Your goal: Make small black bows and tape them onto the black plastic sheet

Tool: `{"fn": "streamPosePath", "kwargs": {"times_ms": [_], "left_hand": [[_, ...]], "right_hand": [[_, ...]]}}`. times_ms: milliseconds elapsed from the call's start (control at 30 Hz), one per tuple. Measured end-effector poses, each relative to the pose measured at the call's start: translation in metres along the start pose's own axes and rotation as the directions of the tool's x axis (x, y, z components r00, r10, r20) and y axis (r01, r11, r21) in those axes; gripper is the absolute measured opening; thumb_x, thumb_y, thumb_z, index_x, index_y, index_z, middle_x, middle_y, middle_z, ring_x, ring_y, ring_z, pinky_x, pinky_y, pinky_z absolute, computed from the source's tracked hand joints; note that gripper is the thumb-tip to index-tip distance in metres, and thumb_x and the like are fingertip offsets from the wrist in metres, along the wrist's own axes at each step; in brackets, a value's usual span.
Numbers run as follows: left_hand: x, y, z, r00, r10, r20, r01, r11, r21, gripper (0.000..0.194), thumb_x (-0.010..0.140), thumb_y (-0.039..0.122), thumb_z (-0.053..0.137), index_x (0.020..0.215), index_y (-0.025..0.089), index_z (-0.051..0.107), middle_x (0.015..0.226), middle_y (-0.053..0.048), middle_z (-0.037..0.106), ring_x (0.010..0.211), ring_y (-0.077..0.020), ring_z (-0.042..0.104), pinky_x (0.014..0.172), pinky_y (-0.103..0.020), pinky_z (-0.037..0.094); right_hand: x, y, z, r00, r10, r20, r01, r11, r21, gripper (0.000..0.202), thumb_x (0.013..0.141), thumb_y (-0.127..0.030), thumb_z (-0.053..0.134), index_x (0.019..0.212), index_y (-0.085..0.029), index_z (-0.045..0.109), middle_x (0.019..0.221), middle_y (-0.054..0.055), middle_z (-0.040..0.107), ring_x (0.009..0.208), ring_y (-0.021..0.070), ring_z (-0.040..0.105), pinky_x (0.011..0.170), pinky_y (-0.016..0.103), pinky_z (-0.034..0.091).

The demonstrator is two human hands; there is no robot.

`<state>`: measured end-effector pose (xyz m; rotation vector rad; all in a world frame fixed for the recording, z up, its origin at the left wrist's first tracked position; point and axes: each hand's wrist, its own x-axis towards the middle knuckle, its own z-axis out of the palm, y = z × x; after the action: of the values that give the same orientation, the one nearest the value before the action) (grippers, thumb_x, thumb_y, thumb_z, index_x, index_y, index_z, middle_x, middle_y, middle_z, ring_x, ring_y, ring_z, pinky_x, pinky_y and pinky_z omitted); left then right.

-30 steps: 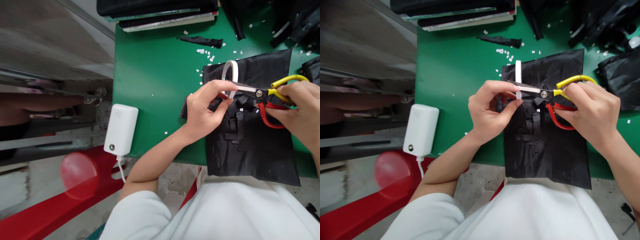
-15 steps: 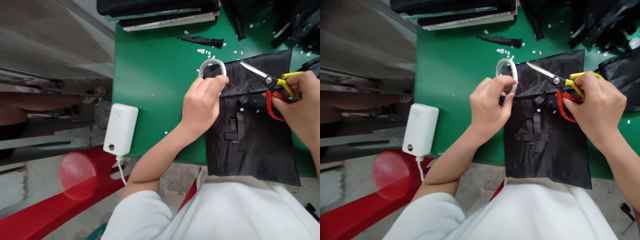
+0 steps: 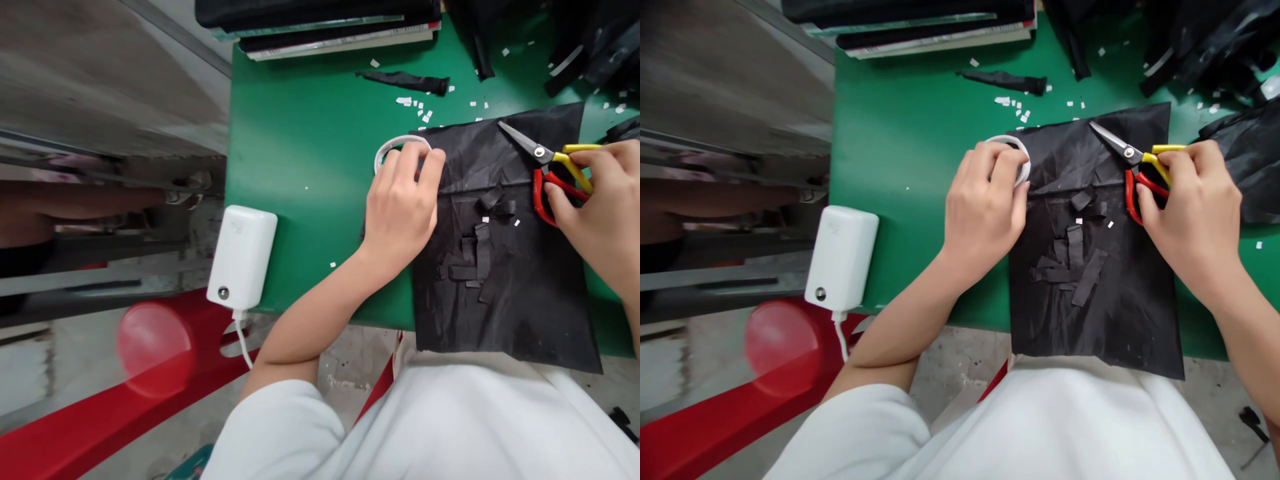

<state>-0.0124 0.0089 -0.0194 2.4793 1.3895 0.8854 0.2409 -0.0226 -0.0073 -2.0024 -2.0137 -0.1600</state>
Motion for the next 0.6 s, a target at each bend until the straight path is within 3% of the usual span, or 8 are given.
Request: {"fn": "streamPosePath", "kwargs": {"times_ms": [133,267,333,433,500,600], "left_hand": [[0.002,0.009,-0.004,0.997,0.081,0.005,-0.081,0.994,-0.072,0.014,0.096,0.018,0.045,0.101,0.019,0.058,0.104,-0.008,0.059,0.102,-0.0227,0.061,0.090,-0.039,0.049],[0.003,0.017,-0.005,0.977,0.210,-0.025,-0.211,0.976,-0.053,0.012,0.096,0.015,0.046,0.095,0.019,0.057,0.094,-0.004,0.062,0.089,-0.0162,0.063,0.078,-0.031,0.053],[0.003,0.018,-0.004,0.968,0.250,-0.032,-0.251,0.967,-0.035,0.012,0.095,0.014,0.047,0.093,0.019,0.058,0.090,-0.004,0.063,0.085,-0.0146,0.063,0.075,-0.028,0.053],[0.002,0.020,-0.004,0.963,0.267,-0.025,-0.267,0.963,-0.015,0.013,0.095,0.014,0.048,0.092,0.020,0.060,0.087,-0.003,0.064,0.080,-0.0131,0.062,0.072,-0.027,0.052],[0.002,0.021,-0.005,0.963,0.269,-0.026,-0.269,0.963,-0.006,0.014,0.094,0.013,0.049,0.092,0.019,0.062,0.085,-0.002,0.065,0.077,-0.0118,0.061,0.071,-0.025,0.052],[0.002,0.024,-0.006,0.963,0.267,-0.032,-0.267,0.963,-0.028,0.014,0.093,0.013,0.052,0.089,0.017,0.065,0.081,-0.002,0.066,0.074,-0.0102,0.060,0.071,-0.022,0.051]], "right_hand": [[-0.001,0.001,0.000,1.000,-0.017,0.016,0.017,0.999,-0.049,0.043,0.075,-0.034,0.068,0.112,-0.013,0.069,0.109,0.018,0.066,0.092,0.0319,0.065,0.071,0.041,0.052],[-0.001,0.000,0.000,0.983,-0.138,-0.122,0.133,0.990,-0.052,0.030,0.079,-0.032,0.065,0.102,-0.014,0.069,0.103,0.016,0.067,0.092,0.0332,0.064,0.077,0.045,0.050],[-0.002,-0.004,-0.001,0.939,-0.265,-0.218,0.278,0.960,0.032,0.018,0.081,-0.028,0.064,0.096,-0.018,0.068,0.097,0.011,0.068,0.090,0.0289,0.063,0.079,0.042,0.049],[-0.007,-0.016,-0.002,0.817,-0.500,-0.286,0.560,0.805,0.194,0.015,0.079,-0.023,0.068,0.094,-0.021,0.065,0.087,0.005,0.068,0.078,0.0216,0.060,0.074,0.037,0.046],[-0.012,-0.024,-0.001,0.797,-0.556,-0.236,0.602,0.764,0.231,0.016,0.081,-0.022,0.068,0.096,-0.021,0.064,0.085,0.004,0.068,0.076,0.0208,0.057,0.071,0.036,0.043],[-0.019,-0.033,0.002,0.822,-0.564,-0.082,0.568,0.796,0.209,0.017,0.088,-0.025,0.060,0.104,-0.023,0.064,0.091,0.005,0.068,0.078,0.0209,0.055,0.069,0.036,0.038]]}}
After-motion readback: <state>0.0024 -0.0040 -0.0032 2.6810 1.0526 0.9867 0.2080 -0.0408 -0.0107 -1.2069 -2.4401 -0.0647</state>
